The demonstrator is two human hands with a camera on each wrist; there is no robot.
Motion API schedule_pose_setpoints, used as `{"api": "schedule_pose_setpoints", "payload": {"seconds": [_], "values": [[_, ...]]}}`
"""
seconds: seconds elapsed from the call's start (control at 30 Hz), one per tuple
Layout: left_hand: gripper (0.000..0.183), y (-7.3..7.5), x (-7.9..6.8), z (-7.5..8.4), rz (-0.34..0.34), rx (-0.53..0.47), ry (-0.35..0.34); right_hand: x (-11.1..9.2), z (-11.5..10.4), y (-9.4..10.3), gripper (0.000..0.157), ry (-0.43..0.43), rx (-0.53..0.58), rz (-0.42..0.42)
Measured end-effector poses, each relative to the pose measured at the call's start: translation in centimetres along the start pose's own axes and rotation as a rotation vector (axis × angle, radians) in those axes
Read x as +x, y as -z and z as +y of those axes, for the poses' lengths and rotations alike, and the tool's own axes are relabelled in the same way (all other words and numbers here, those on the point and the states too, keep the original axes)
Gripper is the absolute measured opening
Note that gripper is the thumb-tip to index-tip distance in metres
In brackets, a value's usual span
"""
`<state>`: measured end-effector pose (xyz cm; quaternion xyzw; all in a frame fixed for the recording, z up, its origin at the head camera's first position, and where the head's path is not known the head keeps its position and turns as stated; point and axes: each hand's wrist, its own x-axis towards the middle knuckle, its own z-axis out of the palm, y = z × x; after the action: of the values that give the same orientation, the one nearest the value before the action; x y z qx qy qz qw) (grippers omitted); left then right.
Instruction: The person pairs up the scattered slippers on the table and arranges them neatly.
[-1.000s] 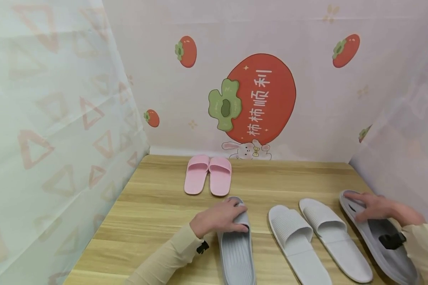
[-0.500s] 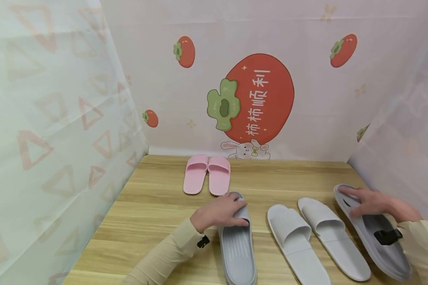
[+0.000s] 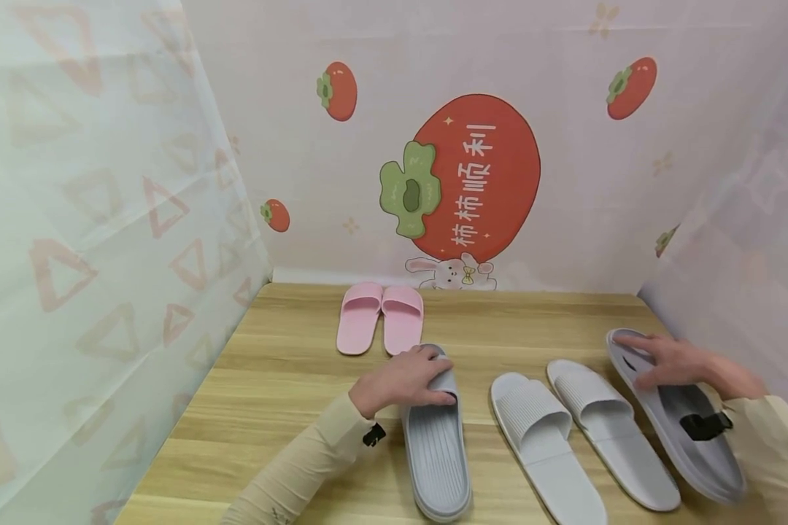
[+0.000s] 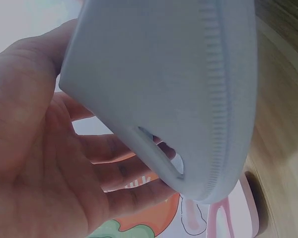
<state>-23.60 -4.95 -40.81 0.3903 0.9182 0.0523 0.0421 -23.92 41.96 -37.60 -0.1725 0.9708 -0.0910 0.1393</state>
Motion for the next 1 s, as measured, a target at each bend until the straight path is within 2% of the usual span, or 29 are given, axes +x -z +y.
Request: {"api": "schedule_pose_setpoints", "payload": {"seconds": [0.4,0.7,1.0], "values": [[0.063,0.5,0.6,0.0,0.002,-0.021,-0.007,0.3,-1.4,0.0,0.082,0.021,-0.098,0.101],[0.062,0.8,1.1,0.0,0.011,-0.009,-0.018,0.6,-2.7,1.2,0.082,0.004,-0.082,0.101],[0.062,1.3,1.5,-0.2,0.017,-0.013,-0.008,1.3,-3.7,1.7,0.083,0.044,-0.096,0.108]]}}
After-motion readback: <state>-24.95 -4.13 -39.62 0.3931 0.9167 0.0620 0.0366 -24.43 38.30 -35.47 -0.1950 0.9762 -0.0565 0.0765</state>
